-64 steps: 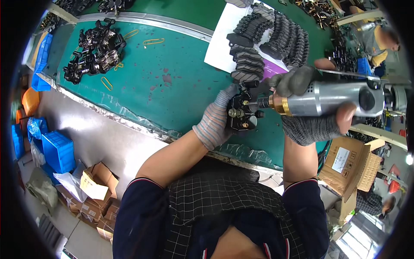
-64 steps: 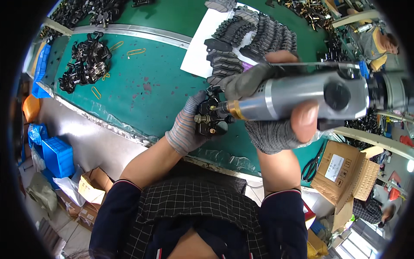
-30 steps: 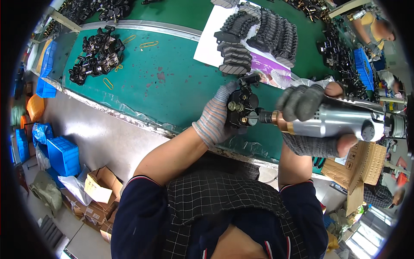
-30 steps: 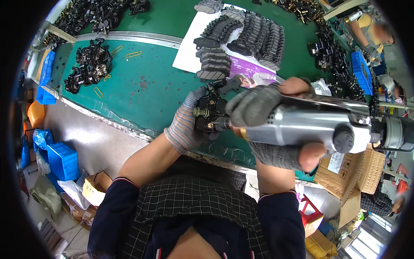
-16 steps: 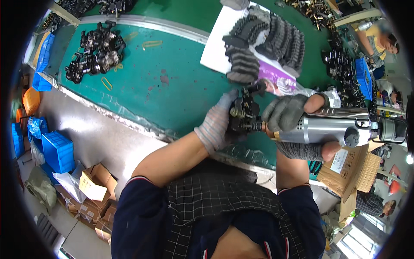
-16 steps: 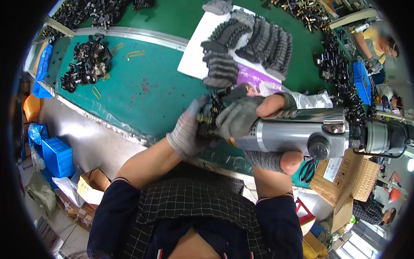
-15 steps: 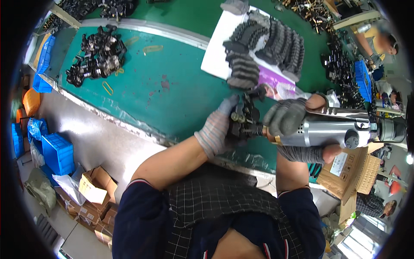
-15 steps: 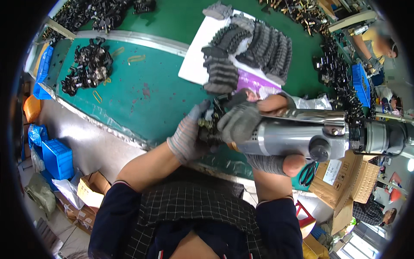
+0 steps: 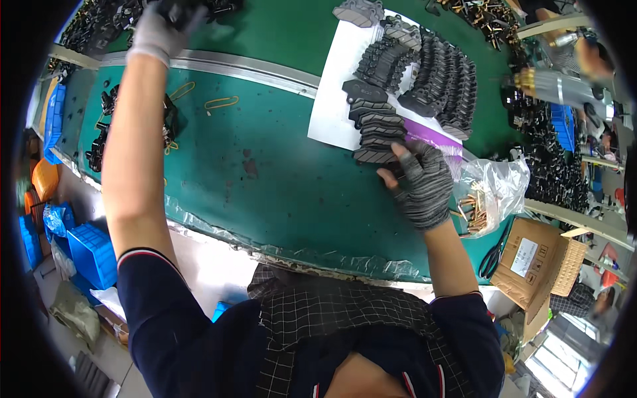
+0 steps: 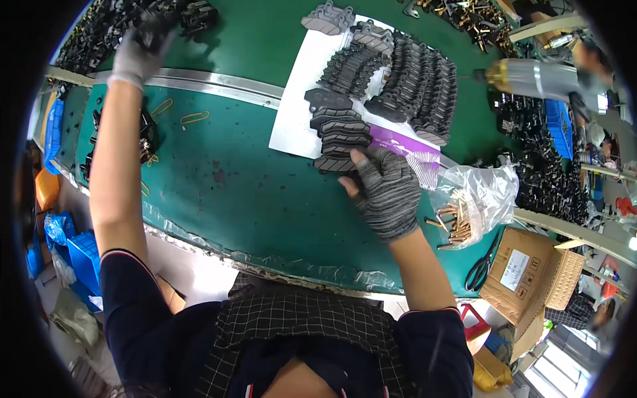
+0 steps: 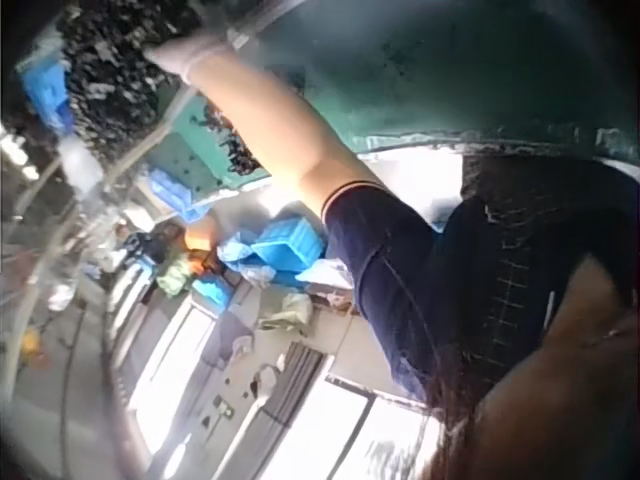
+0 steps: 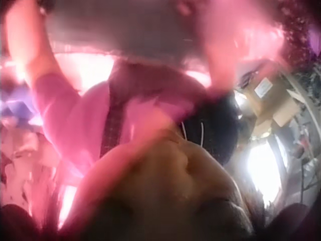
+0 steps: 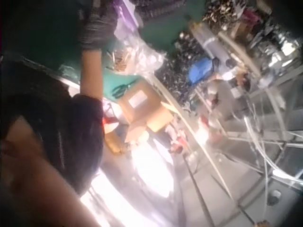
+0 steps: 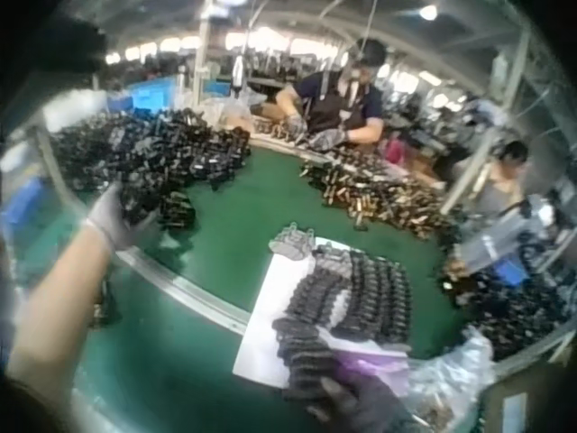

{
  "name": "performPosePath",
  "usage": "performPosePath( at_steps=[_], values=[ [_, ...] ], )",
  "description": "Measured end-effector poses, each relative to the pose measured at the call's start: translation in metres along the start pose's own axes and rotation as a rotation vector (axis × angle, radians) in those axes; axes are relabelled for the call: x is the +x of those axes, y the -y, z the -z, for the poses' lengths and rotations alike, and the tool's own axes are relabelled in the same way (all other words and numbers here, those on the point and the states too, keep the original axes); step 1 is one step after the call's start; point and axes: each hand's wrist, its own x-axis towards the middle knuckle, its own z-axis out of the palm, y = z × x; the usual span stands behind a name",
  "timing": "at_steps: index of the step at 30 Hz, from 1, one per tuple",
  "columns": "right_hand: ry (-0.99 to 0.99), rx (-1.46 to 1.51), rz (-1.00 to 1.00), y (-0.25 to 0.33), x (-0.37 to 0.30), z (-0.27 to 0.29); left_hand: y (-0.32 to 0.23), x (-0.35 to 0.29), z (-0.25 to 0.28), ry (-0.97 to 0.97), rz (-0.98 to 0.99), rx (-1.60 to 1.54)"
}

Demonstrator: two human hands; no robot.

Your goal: Assembling small black mechanical components using an electric screwdriver at a factory workstation.

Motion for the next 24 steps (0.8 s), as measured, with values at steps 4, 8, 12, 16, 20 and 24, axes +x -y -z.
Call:
performPosePath(
  at_steps=[4,8,12,16,20,24],
  values=[
    [0.029,-0.077,0.019,-0.004,0.019,0.003,-0.066,-0.055,-0.077,-0.221,-0.085,-0.163],
    [0.181,0.097,-0.002,-0.032,-0.006,0.021,-0.064,-0.090,-0.001,0.274,-0.464,0.844],
    [0.303,0.014,-0.081,-0.045,-0.031,0.012,-0.018,-0.183,-0.003,0.345,-0.479,1.906],
    [0.288,0.017,0.081,-0.044,-0.044,0.020,0.012,-0.206,0.032,0.157,-0.584,2.000],
    [0.132,-0.047,-0.038,0.002,-0.015,0.000,0.017,-0.225,0.020,0.135,-0.512,1.895],
    [-0.065,-0.100,0.050,-0.013,-0.019,-0.028,0.035,-0.253,-0.029,0.374,-0.749,1.628]
  ],
)
